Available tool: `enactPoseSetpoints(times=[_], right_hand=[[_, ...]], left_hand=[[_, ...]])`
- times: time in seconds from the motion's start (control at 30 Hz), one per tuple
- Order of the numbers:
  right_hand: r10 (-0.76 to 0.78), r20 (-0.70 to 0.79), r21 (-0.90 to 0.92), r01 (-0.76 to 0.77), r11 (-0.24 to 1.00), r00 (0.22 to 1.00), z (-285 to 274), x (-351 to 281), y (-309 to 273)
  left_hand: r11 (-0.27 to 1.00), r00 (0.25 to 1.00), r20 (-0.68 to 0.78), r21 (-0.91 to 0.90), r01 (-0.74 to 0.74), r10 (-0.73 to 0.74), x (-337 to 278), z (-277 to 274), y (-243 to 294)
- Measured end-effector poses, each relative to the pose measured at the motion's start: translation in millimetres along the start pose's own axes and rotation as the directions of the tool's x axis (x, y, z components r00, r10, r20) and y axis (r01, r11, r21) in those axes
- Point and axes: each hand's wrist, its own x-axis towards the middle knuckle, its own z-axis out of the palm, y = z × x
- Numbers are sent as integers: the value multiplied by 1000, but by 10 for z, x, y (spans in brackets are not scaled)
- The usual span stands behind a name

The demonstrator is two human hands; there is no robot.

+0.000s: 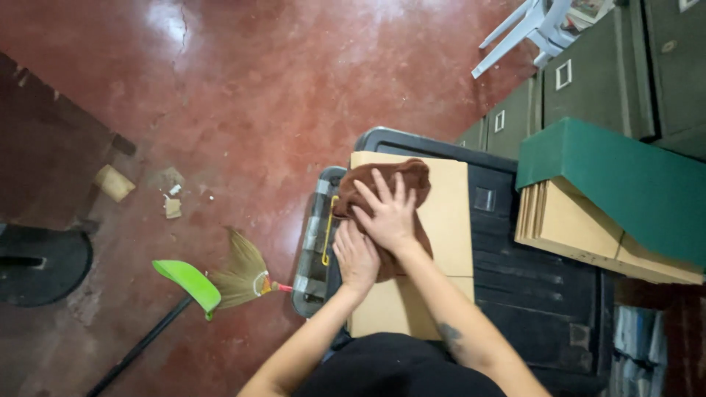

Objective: The recorder is seen wiping dust off multiple manila folders using a brown cloth and then stacking them into a folder holder.

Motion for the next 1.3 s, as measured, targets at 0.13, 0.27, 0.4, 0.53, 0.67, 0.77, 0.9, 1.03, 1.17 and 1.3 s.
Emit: enactPoseSetpoints(times=[0.13,0.27,0.4,0.53,0.67,0.77,0.9,1.03,1.17,1.3], right_hand=[[6,-54,-115,-12,993,999,-60,68,576],[292,82,-196,-272,942,953,-70,-280,1335],[247,-104,-52,-254,966,963,-289,-1269,1318],[414,-64,-1,-415,910,908,-464,-2318,937],[617,82,139,-622,771,783,-536,-2667,781],[648,90,240,-648,723,756,-537,-2602,824],[682,74,380,-653,655,728,-530,-2603,922],[779,-98,655,-549,519,619,-724,-2461,1123],[956,148,988,-84,-131,254,-2013,-1525,885],[894,229,891,288,-352,385,-2814,-1109,985]], left_hand=[[998,999,-12,-38,-45,45,82,-202,165],[997,997,-33,-36,-75,74,154,-325,244],[996,995,-54,-16,-85,84,120,-245,193],[994,998,-30,-97,-54,52,130,-240,171],[951,999,39,-311,1,12,70,-97,60],[930,993,62,-348,120,-104,103,236,-51],[902,979,158,-390,183,-130,275,-461,405],[739,970,243,-652,170,-9,326,-994,776],[736,995,-99,-673,-69,3,495,-1327,1057],[509,995,-99,-855,-96,22,872,-1676,1547]])
